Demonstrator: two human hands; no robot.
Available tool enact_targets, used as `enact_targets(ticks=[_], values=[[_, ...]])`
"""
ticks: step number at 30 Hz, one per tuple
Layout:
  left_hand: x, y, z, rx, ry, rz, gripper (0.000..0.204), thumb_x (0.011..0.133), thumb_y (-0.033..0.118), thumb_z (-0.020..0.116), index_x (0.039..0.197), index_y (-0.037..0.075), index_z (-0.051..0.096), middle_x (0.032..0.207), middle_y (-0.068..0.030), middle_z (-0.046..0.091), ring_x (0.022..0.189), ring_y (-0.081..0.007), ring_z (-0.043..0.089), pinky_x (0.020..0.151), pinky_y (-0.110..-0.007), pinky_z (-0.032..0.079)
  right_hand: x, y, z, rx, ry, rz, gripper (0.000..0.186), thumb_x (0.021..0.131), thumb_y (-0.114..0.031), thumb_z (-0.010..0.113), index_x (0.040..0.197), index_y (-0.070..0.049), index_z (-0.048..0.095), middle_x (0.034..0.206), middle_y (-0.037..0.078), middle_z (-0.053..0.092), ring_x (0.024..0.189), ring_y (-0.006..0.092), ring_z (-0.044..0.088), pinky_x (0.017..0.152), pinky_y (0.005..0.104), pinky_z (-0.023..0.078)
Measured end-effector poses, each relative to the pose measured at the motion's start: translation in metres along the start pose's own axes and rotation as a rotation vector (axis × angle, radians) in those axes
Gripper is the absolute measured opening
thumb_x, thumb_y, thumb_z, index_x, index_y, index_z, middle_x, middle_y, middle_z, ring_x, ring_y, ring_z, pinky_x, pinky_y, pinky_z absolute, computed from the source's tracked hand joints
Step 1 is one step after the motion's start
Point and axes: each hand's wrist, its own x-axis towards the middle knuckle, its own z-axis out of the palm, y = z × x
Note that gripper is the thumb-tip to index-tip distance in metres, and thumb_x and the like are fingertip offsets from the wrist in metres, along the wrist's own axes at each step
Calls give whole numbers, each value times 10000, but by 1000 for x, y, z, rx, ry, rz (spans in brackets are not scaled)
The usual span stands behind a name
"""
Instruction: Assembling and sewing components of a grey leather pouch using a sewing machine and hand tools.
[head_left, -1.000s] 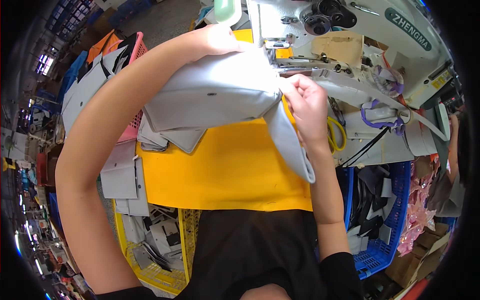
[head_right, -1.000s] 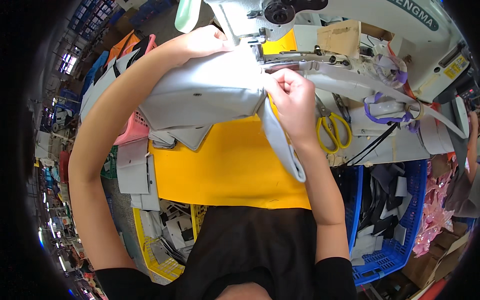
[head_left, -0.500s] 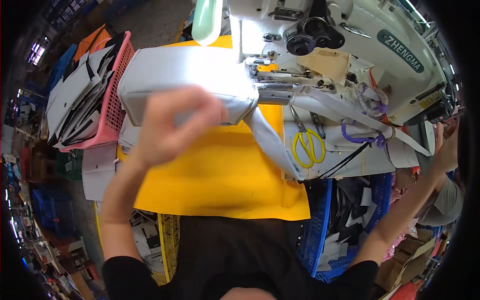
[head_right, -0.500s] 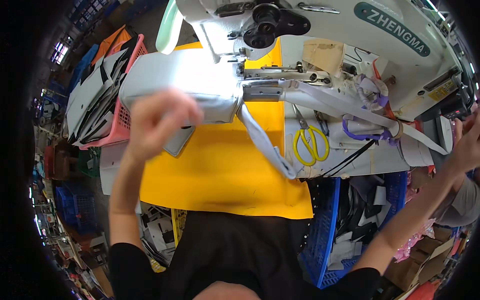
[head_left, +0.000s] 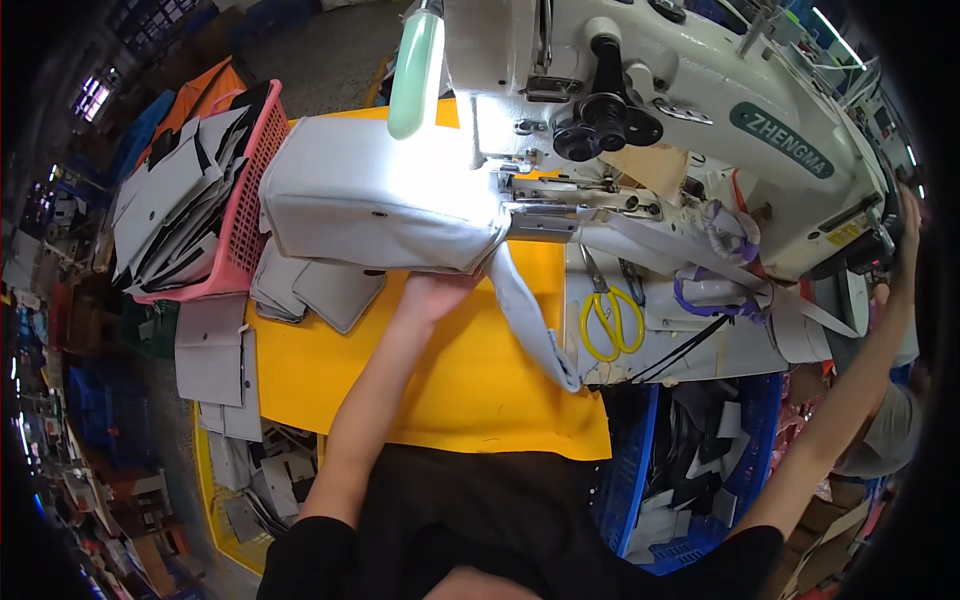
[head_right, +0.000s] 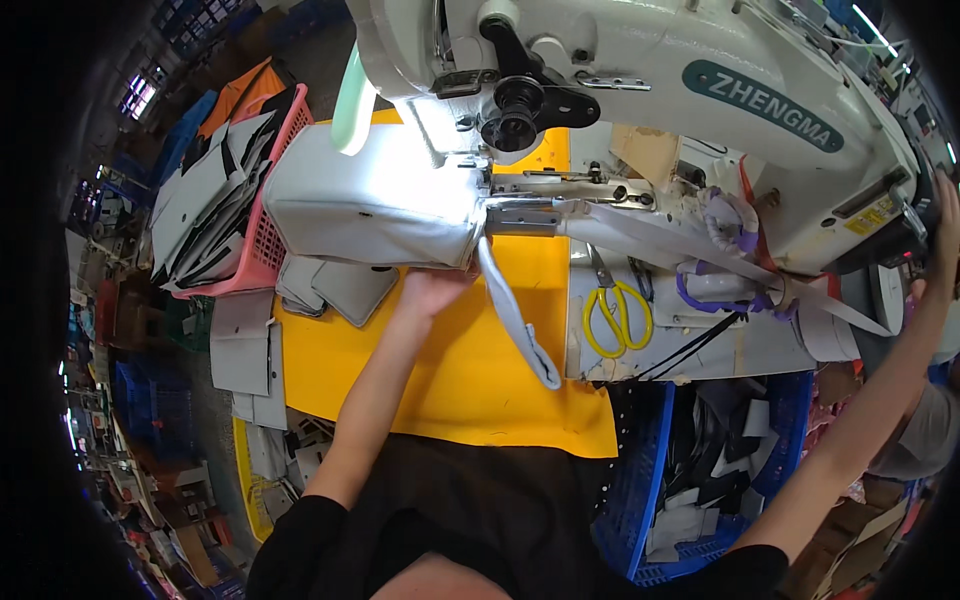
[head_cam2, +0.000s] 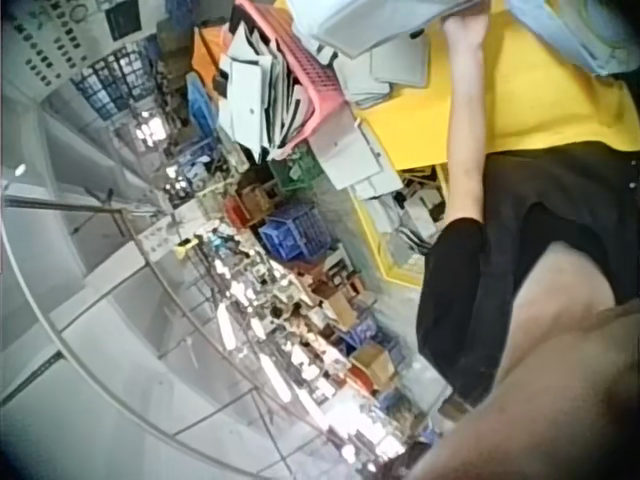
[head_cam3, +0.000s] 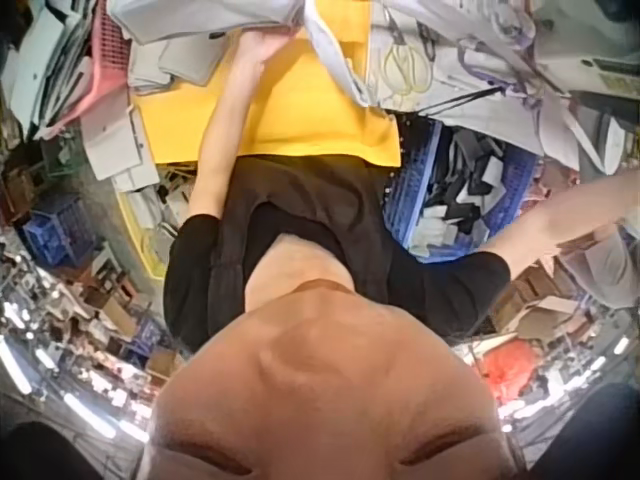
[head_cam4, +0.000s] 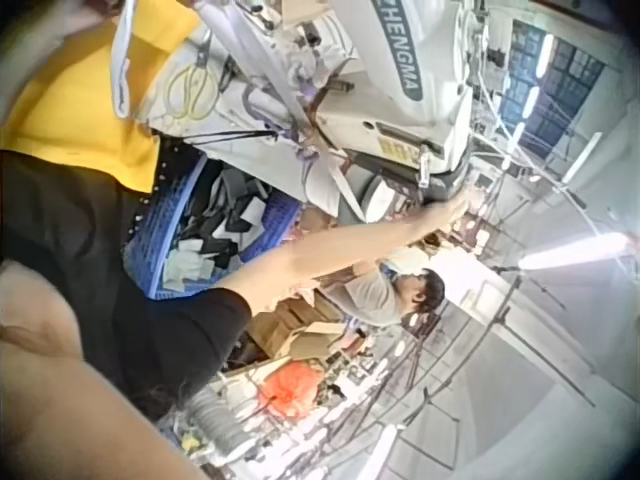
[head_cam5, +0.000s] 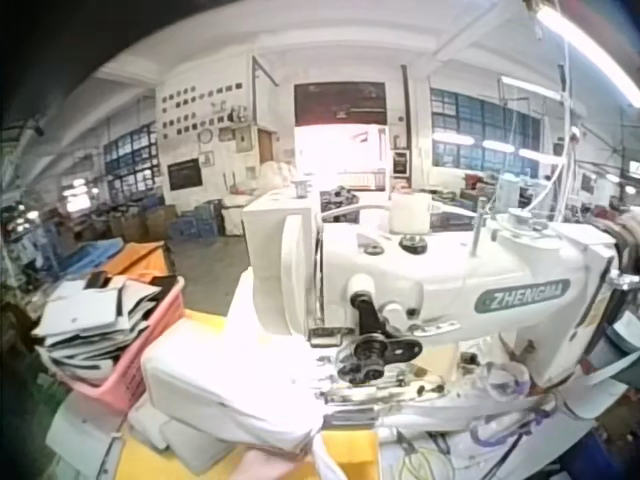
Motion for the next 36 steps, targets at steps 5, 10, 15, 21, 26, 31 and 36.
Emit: enact_targets(ticks=[5, 10, 15, 21, 26, 31, 36], values=[[19, 0, 7, -255, -10, -74, 435, 1033, 320, 504, 1388, 68, 527, 1310, -173, 629, 1131, -338, 648, 875, -528, 556, -3, 10, 5, 34, 74, 40, 221, 995, -175, 570, 1082, -36, 718, 962, 34, 707, 753, 99, 583, 657, 231, 451], [25, -4, 31, -9, 366, 118, 459, 1024, 384, 506, 1390, 109, 538, 1321, -140, 635, 1155, -323, 644, 916, -527, 548, 13, 18, 0, 32, 118, 39, 207, 987, -162, 580, 1081, -36, 716, 985, 37, 709, 789, 105, 597, 680, 238, 462], [21, -14, 30, -94, 269, 237, 500, 1013, 437, 507, 1397, 118, 522, 1338, -138, 616, 1152, -311, 635, 911, -518, 541, 33, 22, -12, -27, 157, 4, 194, 980, -150, 591, 1080, -37, 713, 1009, 41, 712, 824, 110, 610, 704, 246, 474], [11, -17, -10, -124, -162, 319, 550, 1031, 442, 499, 1509, 181, 416, 1512, -78, 485, 1366, -271, 488, 1137, -517, 381, -48, -96, -38, -101, 515, -174, 180, 971, -135, 604, 1079, -38, 711, 1037, 45, 716, 867, 117, 626, 732, 254, 488], [8, -4, -13, -174, -703, 329, 568, 1030, 422, 521, 1531, 193, 381, 1537, -57, 456, 1418, -251, 431, 1206, -503, 298, -215, -230, 52, 59, 9, -473, 223, 971, -175, 637, 1151, -64, 708, 970, 23, 724, 836, 139, 637, 713, 264, 478], [-14, 3, 14, 21, -569, 468, 569, 1029, 404, 535, 1531, 190, 372, 1525, -60, 466, 1413, -248, 435, 1212, -504, 294, -247, -292, 89, 179, -210, -203, 233, 943, -132, 673, 1163, -58, 691, 953, 41, 710, 682, 104, 559, 630, 223, 432], [-23, 8, 24, -402, -367, 394, 567, 1037, 392, 525, 1538, 188, 353, 1526, -64, 461, 1410, -249, 437, 1206, -510, 308, -311, -307, 78, 464, 223, -529, 154, 945, -72, 610, 1072, 1, 658, 916, 113, 698, 536, 102, 509, 568, 238, 473]])
